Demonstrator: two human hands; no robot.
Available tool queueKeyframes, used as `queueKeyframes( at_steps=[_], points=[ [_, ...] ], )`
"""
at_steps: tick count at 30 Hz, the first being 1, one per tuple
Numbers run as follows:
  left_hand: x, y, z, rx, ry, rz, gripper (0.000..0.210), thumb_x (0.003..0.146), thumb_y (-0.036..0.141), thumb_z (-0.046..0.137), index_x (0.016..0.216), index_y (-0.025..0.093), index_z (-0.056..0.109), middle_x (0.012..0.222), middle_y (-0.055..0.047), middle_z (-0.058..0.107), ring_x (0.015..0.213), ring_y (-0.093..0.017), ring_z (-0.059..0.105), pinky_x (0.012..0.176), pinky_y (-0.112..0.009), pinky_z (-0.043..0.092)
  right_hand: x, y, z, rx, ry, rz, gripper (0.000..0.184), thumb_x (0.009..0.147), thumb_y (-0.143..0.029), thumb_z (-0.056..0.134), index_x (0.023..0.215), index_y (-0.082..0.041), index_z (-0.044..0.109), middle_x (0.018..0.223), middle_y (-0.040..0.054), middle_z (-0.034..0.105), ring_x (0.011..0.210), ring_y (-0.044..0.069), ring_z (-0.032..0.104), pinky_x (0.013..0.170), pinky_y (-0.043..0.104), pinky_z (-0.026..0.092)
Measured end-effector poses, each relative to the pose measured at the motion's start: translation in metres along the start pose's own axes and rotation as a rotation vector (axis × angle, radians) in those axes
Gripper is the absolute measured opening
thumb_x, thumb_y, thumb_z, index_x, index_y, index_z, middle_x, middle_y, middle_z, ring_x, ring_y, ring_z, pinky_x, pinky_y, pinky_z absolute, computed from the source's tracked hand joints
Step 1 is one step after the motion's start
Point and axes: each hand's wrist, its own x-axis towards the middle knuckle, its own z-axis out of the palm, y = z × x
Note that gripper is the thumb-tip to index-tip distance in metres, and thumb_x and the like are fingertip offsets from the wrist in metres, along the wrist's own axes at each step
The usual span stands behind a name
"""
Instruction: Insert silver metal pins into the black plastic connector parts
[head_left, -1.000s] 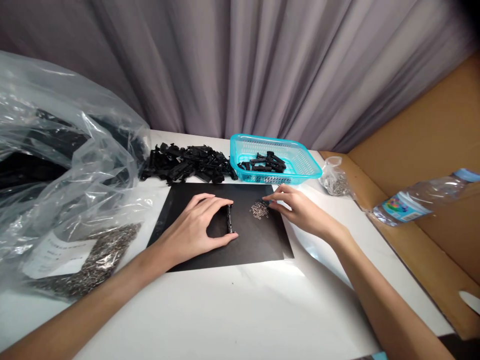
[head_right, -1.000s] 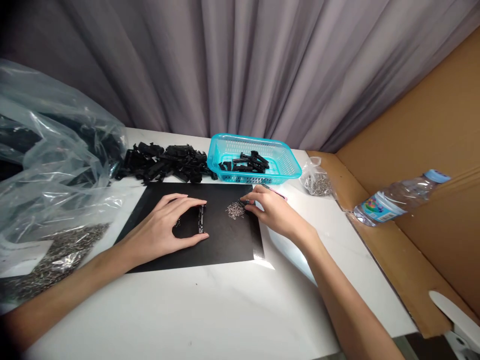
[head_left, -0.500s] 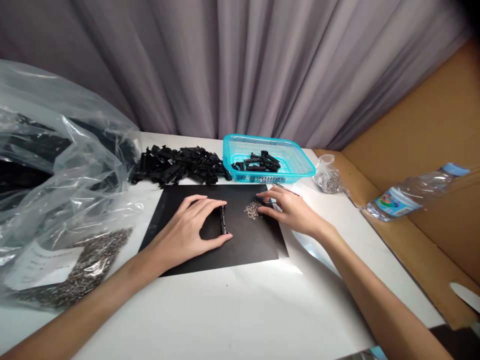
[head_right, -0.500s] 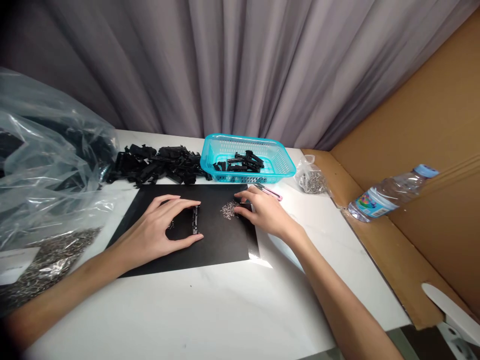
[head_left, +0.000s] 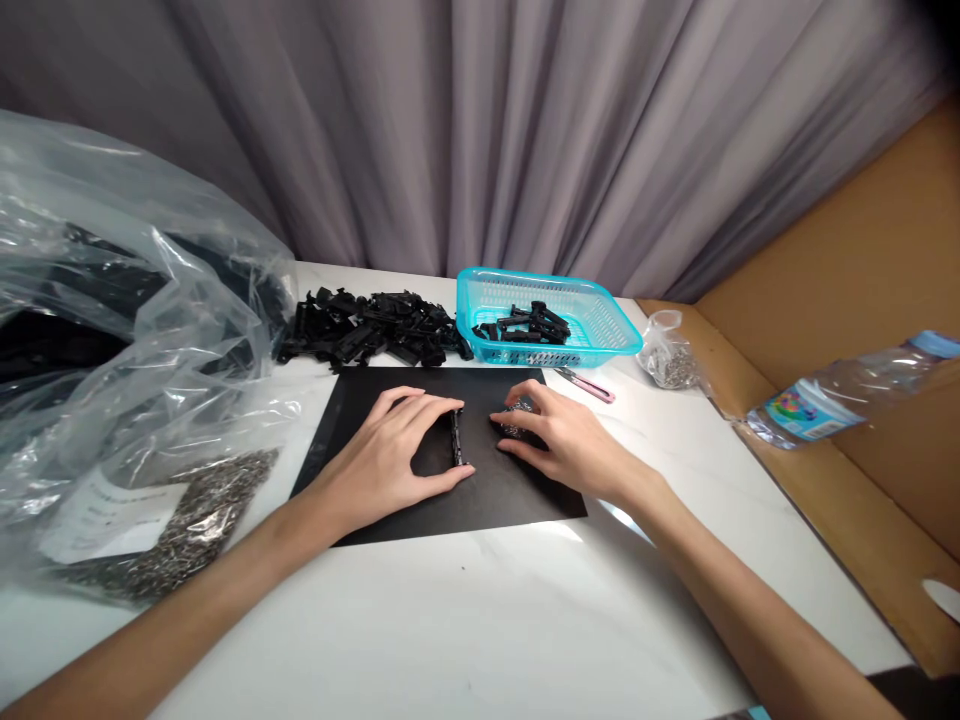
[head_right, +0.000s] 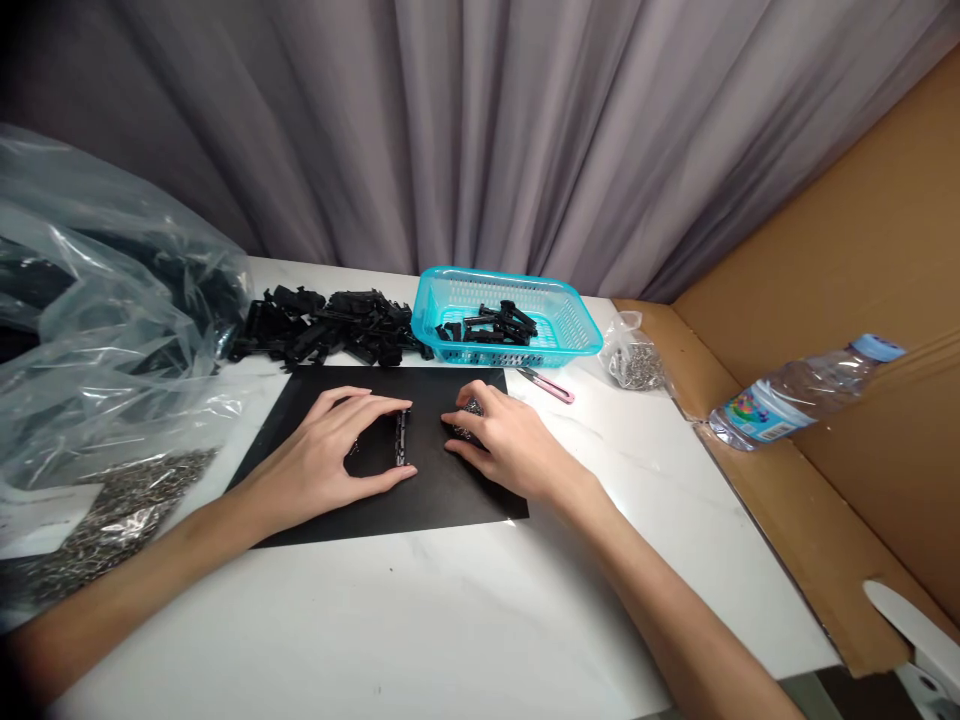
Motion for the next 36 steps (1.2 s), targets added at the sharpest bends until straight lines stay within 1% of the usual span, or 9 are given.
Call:
queueKeyframes(
  at_steps=[3,6,9,14,17,21,25,29,36],
  points=[
    [-0.001,0.001,0.0,0.007,-0.005,0.004,0.06,0.085,0.051,0.075,0.134,0.02,0.06,0.125,-0.009,0.07,0.125,-0.033,0.052,0.11,-0.049,0.044,0.002,0.001,0.004,0.031,0.054,0.043,0.02,0.106,-0.021,0.047,0.108,-0.02,0.067,0.113,0.01,0.066,0.094,0.021,0.065,0.077,0.035,0.054],
    [-0.001,0.002,0.0,0.003,-0.003,0.004,0.059,0.086,0.05,0.075,0.133,0.02,0.061,0.124,-0.009,0.07,0.124,-0.033,0.052,0.11,-0.049,0.044,0.003,0.003,0.003,0.033,0.093,0.074,0.018,0.106,-0.018,0.047,0.107,-0.02,0.065,0.106,0.0082,0.068,0.095,0.021,0.064,0.077,0.035,0.053],
    [-0.001,0.002,0.0,-0.007,-0.004,-0.001,0.059,0.085,0.05,0.076,0.133,0.021,0.061,0.124,-0.009,0.07,0.124,-0.033,0.053,0.11,-0.049,0.044,0.002,0.005,0.001,0.01,0.112,0.068,0.021,0.106,-0.026,0.05,0.117,-0.021,0.068,0.113,0.0099,0.067,0.096,0.023,0.065,0.079,0.037,0.054],
    [0.001,0.003,0.0,-0.029,0.002,-0.01,0.06,0.084,0.052,0.076,0.133,0.022,0.062,0.123,-0.009,0.071,0.124,-0.034,0.054,0.109,-0.049,0.045,-0.001,0.0,0.002,-0.025,-0.01,-0.022,0.042,0.105,-0.046,0.051,0.137,-0.022,0.066,0.125,0.0135,0.064,0.101,0.027,0.065,0.084,0.044,0.057],
    [0.002,0.004,-0.001,-0.024,0.003,-0.003,0.059,0.085,0.051,0.075,0.133,0.021,0.062,0.122,-0.009,0.071,0.123,-0.034,0.055,0.11,-0.05,0.045,-0.001,-0.004,0.006,-0.015,-0.033,-0.049,0.048,0.104,-0.05,0.053,0.142,-0.022,0.061,0.13,0.0144,0.062,0.108,0.029,0.063,0.089,0.047,0.057],
    [0.002,0.005,-0.001,-0.033,-0.002,-0.005,0.058,0.085,0.05,0.075,0.133,0.021,0.062,0.122,-0.009,0.071,0.122,-0.033,0.055,0.11,-0.05,0.044,0.001,-0.004,0.012,0.003,0.044,-0.016,0.028,0.107,-0.033,0.049,0.119,-0.02,0.071,0.123,0.0136,0.065,0.102,0.026,0.063,0.085,0.043,0.056],
    [0.001,0.005,0.0,-0.018,-0.009,0.001,0.058,0.087,0.051,0.074,0.134,0.02,0.061,0.124,-0.009,0.07,0.123,-0.033,0.054,0.111,-0.049,0.043,0.003,-0.002,0.009,0.031,0.087,-0.017,0.022,0.108,-0.024,0.046,0.101,-0.02,0.066,0.108,0.0107,0.068,0.094,0.023,0.062,0.081,0.04,0.052],
    [0.0,0.006,0.0,-0.016,-0.014,-0.002,0.059,0.087,0.05,0.074,0.135,0.019,0.06,0.125,-0.009,0.07,0.124,-0.034,0.053,0.11,-0.049,0.044,0.002,-0.003,-0.003,0.172,0.153,0.06,0.013,0.106,-0.022,0.049,0.102,-0.021,0.061,0.104,0.0085,0.068,0.093,0.022,0.062,0.08,0.037,0.05],
    [-0.001,0.008,-0.001,-0.06,-0.001,0.013,0.059,0.084,0.05,0.077,0.133,0.021,0.062,0.123,-0.008,0.072,0.124,-0.033,0.057,0.112,-0.049,0.043,0.003,-0.004,0.0,0.587,0.104,0.298,0.012,0.101,-0.032,0.058,0.098,-0.021,0.062,0.084,0.0011,0.066,0.07,0.015,0.057,0.065,0.029,0.046]
  ],
)
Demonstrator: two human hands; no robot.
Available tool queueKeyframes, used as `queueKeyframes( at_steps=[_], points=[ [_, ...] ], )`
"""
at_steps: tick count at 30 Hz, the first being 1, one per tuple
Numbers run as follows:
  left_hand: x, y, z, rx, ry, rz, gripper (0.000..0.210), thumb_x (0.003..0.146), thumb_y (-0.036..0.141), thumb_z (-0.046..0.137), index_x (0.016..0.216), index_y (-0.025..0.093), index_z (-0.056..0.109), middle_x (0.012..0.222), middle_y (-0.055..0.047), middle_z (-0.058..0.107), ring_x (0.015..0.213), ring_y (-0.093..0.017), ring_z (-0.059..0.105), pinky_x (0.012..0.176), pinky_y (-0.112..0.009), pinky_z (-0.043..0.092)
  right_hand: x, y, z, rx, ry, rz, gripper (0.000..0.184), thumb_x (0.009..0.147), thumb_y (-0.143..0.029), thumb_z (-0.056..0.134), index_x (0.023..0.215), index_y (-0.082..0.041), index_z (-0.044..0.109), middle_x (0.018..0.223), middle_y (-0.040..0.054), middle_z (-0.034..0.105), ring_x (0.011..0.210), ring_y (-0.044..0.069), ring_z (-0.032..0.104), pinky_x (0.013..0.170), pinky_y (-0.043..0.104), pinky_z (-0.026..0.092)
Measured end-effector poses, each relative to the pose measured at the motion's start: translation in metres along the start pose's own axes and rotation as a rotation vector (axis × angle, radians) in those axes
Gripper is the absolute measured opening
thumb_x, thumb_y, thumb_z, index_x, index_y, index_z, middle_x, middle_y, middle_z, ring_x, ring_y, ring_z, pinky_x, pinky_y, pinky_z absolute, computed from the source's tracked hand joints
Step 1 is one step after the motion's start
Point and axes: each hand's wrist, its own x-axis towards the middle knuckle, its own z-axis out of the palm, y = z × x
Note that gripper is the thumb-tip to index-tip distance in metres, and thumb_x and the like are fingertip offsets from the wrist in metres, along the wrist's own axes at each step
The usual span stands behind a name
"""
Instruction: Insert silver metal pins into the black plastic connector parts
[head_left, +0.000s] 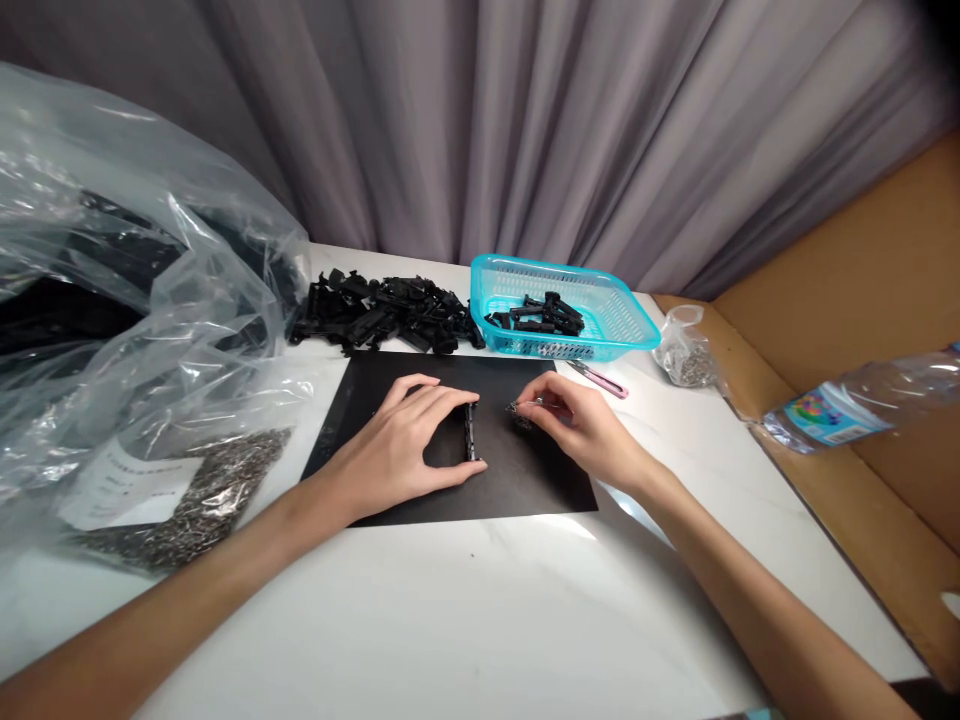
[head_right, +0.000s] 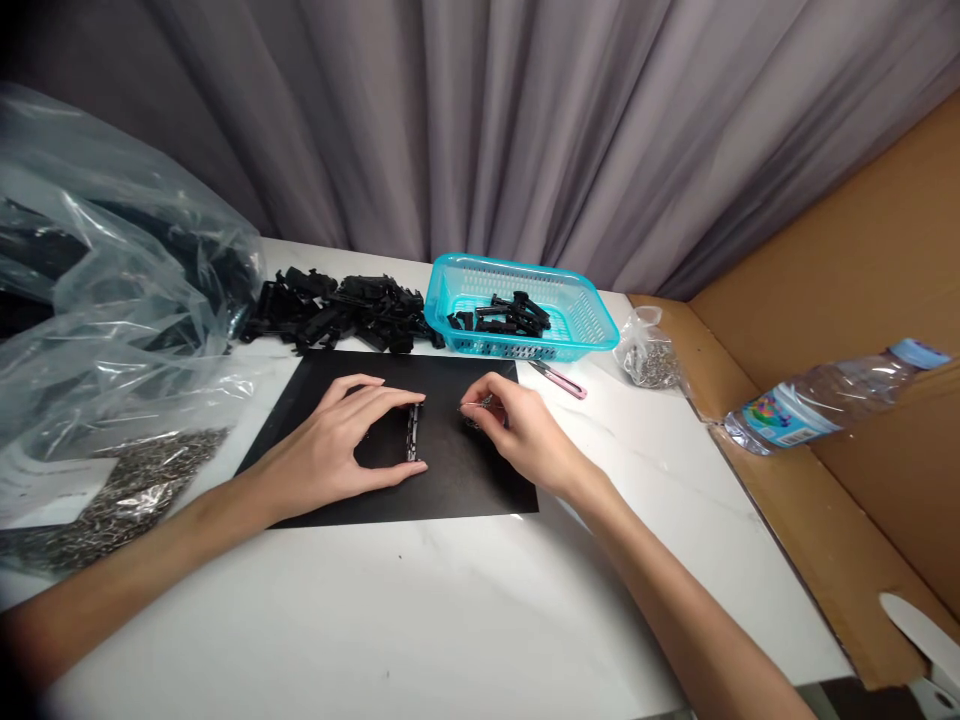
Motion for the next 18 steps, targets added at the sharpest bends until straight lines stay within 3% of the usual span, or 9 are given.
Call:
queueKeyframes(
  at_steps=[12,18],
  points=[
    [-0.002,0.005,0.003,0.003,-0.03,0.102,0.059,0.088,0.051,0.074,0.135,0.019,0.056,0.128,-0.008,0.07,0.12,-0.028,0.063,0.117,-0.047,0.034,0.0,0.002,0.007,0.199,-0.005,0.047,0.019,0.096,-0.038,0.066,0.093,-0.019,0.064,0.081,0.0005,0.065,0.067,0.013,0.055,0.06,0.026,0.043],
    [-0.004,0.006,0.004,-0.049,-0.064,-0.037,0.064,0.082,0.056,0.078,0.134,0.023,0.059,0.126,-0.006,0.07,0.125,-0.032,0.054,0.111,-0.048,0.042,-0.001,0.003,0.014,0.242,-0.039,0.03,0.016,0.095,-0.035,0.066,0.092,-0.019,0.066,0.083,0.0009,0.068,0.068,0.012,0.056,0.062,0.026,0.046]
  ],
)
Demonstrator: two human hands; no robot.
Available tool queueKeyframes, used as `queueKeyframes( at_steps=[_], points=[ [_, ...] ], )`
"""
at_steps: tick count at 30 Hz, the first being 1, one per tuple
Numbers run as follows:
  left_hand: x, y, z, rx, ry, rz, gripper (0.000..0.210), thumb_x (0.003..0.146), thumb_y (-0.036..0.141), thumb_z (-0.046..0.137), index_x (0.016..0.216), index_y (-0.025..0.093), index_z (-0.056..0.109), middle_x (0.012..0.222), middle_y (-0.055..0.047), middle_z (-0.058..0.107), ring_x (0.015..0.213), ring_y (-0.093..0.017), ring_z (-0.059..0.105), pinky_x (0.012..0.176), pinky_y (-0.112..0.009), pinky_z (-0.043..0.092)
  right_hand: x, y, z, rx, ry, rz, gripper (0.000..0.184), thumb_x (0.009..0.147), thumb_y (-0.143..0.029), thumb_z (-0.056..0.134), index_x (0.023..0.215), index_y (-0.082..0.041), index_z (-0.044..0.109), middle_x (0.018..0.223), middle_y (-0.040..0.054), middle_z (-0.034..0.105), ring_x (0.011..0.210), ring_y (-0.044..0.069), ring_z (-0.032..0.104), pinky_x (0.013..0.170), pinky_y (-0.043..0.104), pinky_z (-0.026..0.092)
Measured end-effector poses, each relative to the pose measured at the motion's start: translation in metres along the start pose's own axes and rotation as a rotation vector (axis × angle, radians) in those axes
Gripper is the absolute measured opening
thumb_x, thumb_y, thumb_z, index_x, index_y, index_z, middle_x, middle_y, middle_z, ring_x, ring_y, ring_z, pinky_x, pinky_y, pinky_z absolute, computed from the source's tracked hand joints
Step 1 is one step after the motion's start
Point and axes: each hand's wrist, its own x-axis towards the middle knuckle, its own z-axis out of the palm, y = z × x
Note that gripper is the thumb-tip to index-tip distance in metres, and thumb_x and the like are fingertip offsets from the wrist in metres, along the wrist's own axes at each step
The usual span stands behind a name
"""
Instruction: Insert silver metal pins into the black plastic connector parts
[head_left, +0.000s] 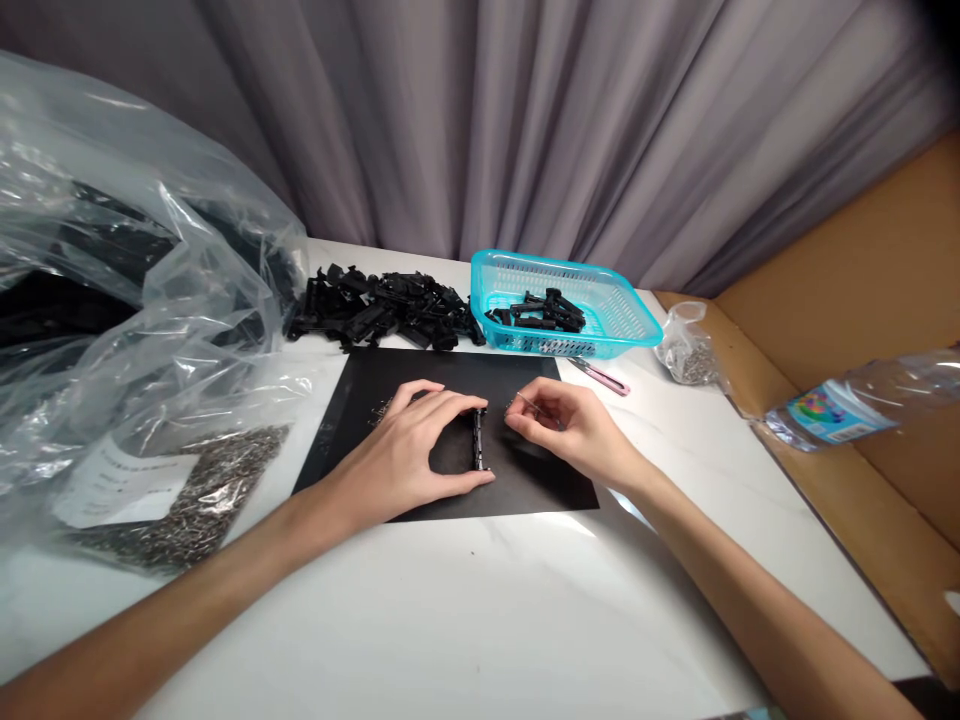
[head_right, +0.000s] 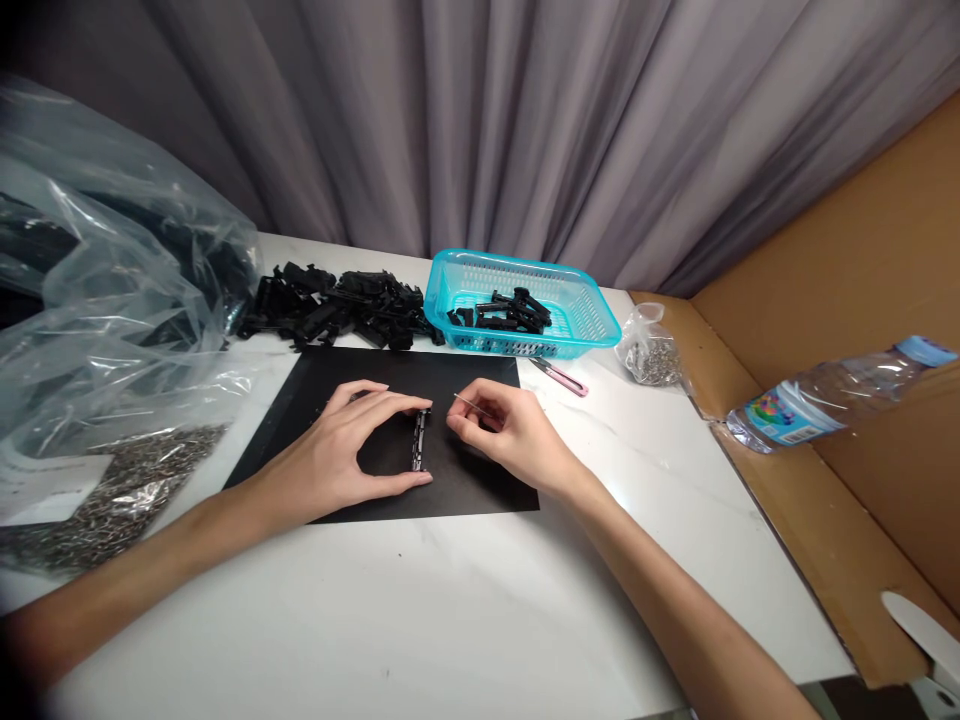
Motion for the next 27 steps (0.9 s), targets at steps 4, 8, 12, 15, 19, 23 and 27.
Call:
queueKeyframes(
  at_steps=[4,8,12,15,19,23,27],
  points=[
    [-0.002,-0.001,0.002,-0.06,-0.027,-0.102,0.07,0.078,0.059,0.081,0.135,0.026,0.059,0.128,-0.006,0.069,0.127,-0.033,0.049,0.106,-0.049,0.047,-0.001,0.001,-0.001,-0.136,0.031,-0.054,0.009,0.094,-0.027,0.066,0.091,-0.02,0.07,0.086,0.0012,0.072,0.072,0.014,0.061,0.066,0.027,0.047],
    [-0.001,0.0,0.002,-0.136,-0.037,-0.155,0.072,0.074,0.06,0.083,0.134,0.027,0.059,0.131,-0.006,0.067,0.129,-0.032,0.052,0.108,-0.047,0.047,-0.001,0.002,0.001,-0.206,0.117,-0.073,0.008,0.094,-0.024,0.067,0.1,-0.022,0.071,0.094,0.0018,0.075,0.074,0.015,0.064,0.068,0.028,0.048],
    [0.001,0.006,0.0,-0.214,-0.078,-0.182,0.065,0.075,0.057,0.083,0.128,0.027,0.061,0.127,-0.004,0.068,0.121,-0.029,0.062,0.108,-0.044,0.049,-0.002,-0.002,0.006,-0.314,0.145,-0.171,0.012,0.094,-0.015,0.067,0.099,-0.023,0.074,0.091,0.0018,0.075,0.079,0.018,0.064,0.071,0.031,0.051],
    [0.0,0.009,0.0,-0.213,-0.092,-0.174,0.063,0.074,0.058,0.083,0.125,0.027,0.062,0.125,-0.004,0.068,0.12,-0.029,0.062,0.107,-0.044,0.049,-0.004,-0.006,0.008,-0.375,0.131,-0.286,0.017,0.096,-0.011,0.063,0.098,-0.023,0.075,0.093,0.0036,0.075,0.087,0.02,0.063,0.079,0.035,0.052],
    [-0.002,0.007,0.003,-0.142,-0.063,-0.134,0.069,0.075,0.064,0.081,0.128,0.026,0.061,0.125,-0.007,0.068,0.135,-0.035,0.048,0.11,-0.049,0.047,-0.005,-0.009,0.011,-0.373,0.104,-0.356,0.02,0.099,-0.01,0.059,0.105,-0.022,0.074,0.098,0.0048,0.074,0.09,0.02,0.062,0.083,0.037,0.052],
    [-0.001,0.006,0.004,-0.052,-0.007,-0.049,0.072,0.075,0.069,0.078,0.128,0.024,0.061,0.123,-0.007,0.07,0.133,-0.035,0.05,0.119,-0.054,0.033,-0.006,-0.009,0.012,-0.353,0.112,-0.309,0.017,0.098,-0.012,0.063,0.11,-0.022,0.071,0.096,0.0034,0.074,0.083,0.018,0.06,0.072,0.031,0.052],
    [0.001,0.007,0.002,-0.006,-0.011,-0.026,0.072,0.075,0.073,0.075,0.126,0.025,0.06,0.118,-0.003,0.07,0.117,-0.029,0.062,0.122,-0.054,0.023,-0.005,-0.01,0.012,-0.399,0.115,-0.306,0.012,0.099,-0.014,0.062,0.099,-0.022,0.071,0.091,0.0032,0.074,0.082,0.019,0.06,0.072,0.032,0.05]
  ],
)
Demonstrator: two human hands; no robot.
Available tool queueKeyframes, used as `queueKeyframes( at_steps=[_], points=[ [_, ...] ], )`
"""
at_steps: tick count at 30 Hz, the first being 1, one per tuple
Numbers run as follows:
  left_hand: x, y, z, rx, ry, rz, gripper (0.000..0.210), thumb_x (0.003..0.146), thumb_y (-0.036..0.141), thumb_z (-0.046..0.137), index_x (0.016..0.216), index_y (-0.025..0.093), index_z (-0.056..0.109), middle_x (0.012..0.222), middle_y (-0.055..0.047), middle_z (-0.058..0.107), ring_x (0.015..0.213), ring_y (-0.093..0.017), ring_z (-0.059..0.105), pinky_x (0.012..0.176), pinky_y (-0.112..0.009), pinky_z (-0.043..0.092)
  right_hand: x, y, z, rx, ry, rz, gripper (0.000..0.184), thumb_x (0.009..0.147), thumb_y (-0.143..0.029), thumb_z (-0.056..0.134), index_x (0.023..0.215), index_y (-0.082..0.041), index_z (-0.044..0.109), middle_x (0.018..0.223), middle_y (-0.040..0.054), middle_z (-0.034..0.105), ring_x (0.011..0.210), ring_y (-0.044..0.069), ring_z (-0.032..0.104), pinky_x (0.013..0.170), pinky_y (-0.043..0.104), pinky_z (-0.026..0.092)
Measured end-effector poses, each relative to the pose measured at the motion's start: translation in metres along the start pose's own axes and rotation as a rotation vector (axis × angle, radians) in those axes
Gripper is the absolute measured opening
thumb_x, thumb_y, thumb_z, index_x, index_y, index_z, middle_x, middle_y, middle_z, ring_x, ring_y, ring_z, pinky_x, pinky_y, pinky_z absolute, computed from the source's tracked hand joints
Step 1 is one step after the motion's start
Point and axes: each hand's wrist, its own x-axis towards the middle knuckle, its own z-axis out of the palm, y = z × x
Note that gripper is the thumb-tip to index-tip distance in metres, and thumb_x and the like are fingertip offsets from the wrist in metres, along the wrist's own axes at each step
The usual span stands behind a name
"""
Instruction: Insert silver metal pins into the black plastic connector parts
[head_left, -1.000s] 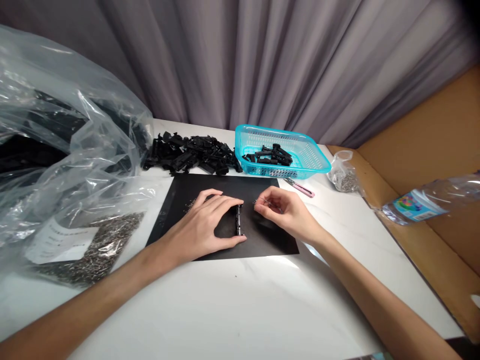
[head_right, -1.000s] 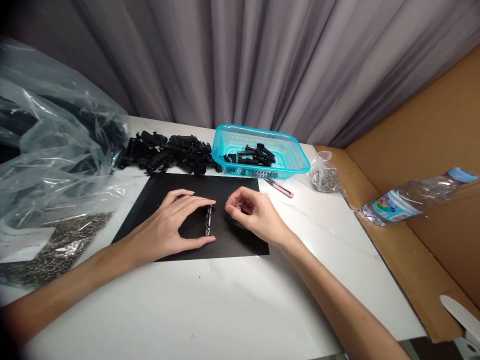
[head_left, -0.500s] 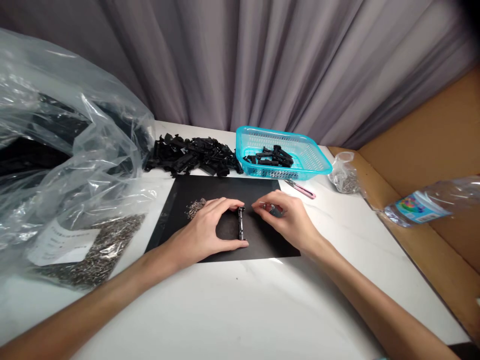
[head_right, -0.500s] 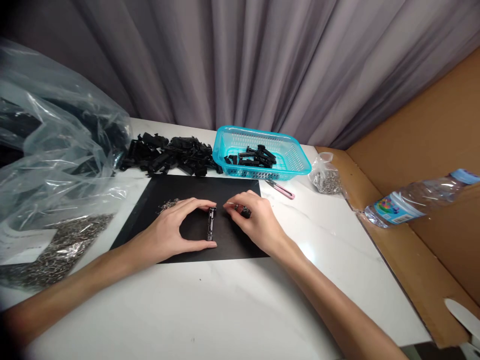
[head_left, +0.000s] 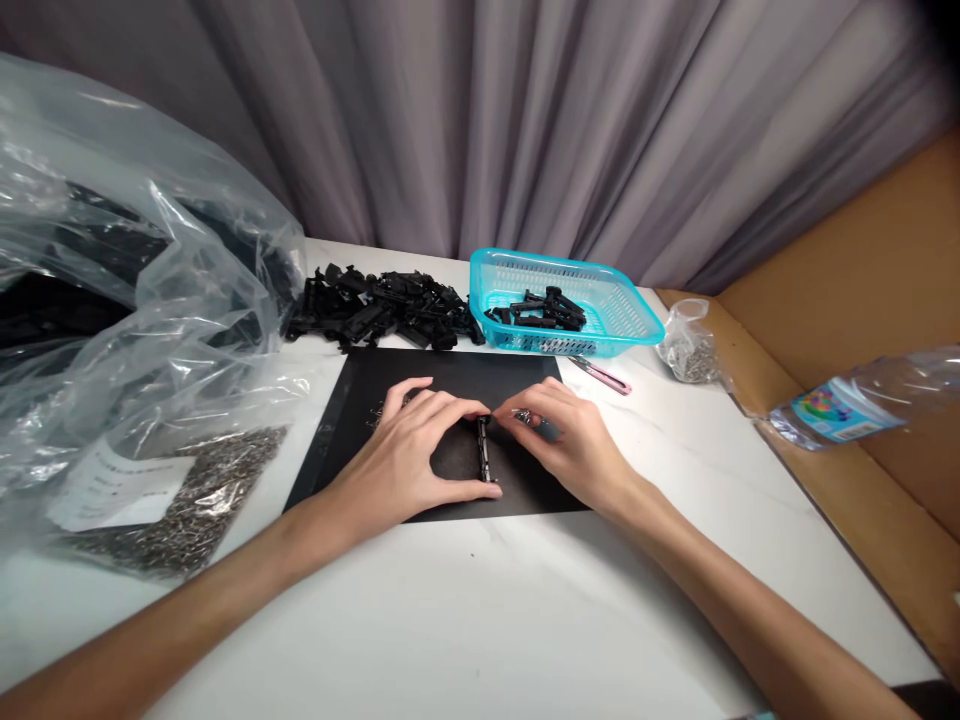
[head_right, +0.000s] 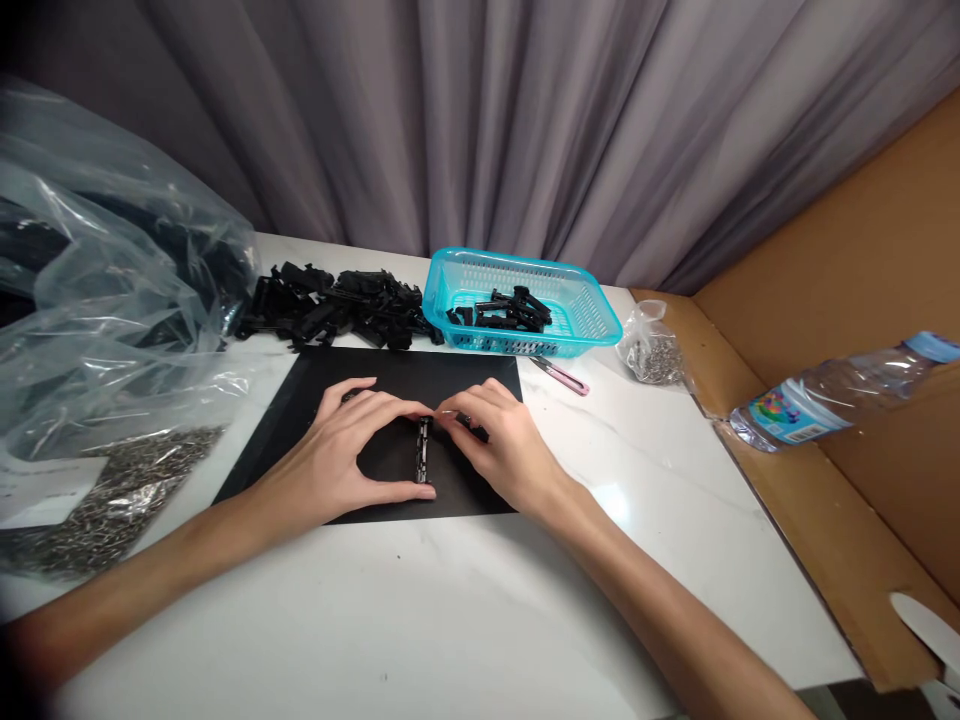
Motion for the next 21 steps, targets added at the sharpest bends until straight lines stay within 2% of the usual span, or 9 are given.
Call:
queueKeyframes(
  at_steps=[4,8,11,16,21],
  points=[
    [-0.001,0.0,0.0,0.004,0.023,-0.029,0.07,0.072,0.074,0.077,0.12,0.025,0.061,0.113,-0.003,0.072,0.12,-0.03,0.06,0.12,-0.052,0.026,0.0,-0.001,0.003,-0.005,0.015,0.023,0.011,0.1,-0.016,0.062,0.097,-0.023,0.07,0.097,0.0034,0.074,0.088,0.02,0.061,0.08,0.035,0.049],
    [0.0,0.001,0.001,0.011,0.042,-0.008,0.067,0.072,0.073,0.077,0.114,0.024,0.06,0.11,-0.002,0.072,0.114,-0.029,0.063,0.119,-0.051,0.026,0.0,-0.002,0.012,0.057,0.097,0.102,0.008,0.098,-0.018,0.066,0.097,-0.024,0.07,0.095,0.003,0.071,0.086,0.02,0.06,0.077,0.034,0.048],
    [0.001,0.001,0.002,0.016,0.044,0.007,0.065,0.073,0.072,0.077,0.111,0.023,0.059,0.11,-0.002,0.072,0.108,-0.027,0.065,0.12,-0.051,0.025,0.0,-0.003,0.018,0.088,0.085,0.097,0.01,0.098,-0.017,0.065,0.096,-0.024,0.072,0.095,0.0028,0.071,0.089,0.019,0.062,0.08,0.034,0.048],
    [0.0,-0.002,0.004,0.031,0.038,-0.011,0.067,0.071,0.072,0.079,0.113,0.024,0.059,0.113,-0.002,0.071,0.118,-0.03,0.061,0.118,-0.05,0.026,0.001,-0.004,0.024,0.076,0.116,0.102,0.009,0.098,-0.017,0.066,0.095,-0.023,0.072,0.094,0.0041,0.069,0.09,0.02,0.062,0.081,0.035,0.049],
    [0.0,-0.003,0.006,0.012,0.037,-0.01,0.068,0.071,0.074,0.078,0.112,0.024,0.058,0.113,-0.002,0.071,0.117,-0.029,0.06,0.116,-0.05,0.027,-0.001,-0.006,0.029,0.016,0.132,0.095,0.01,0.098,-0.017,0.065,0.096,-0.024,0.072,0.093,0.0043,0.067,0.089,0.021,0.06,0.079,0.036,0.05]
  ],
)
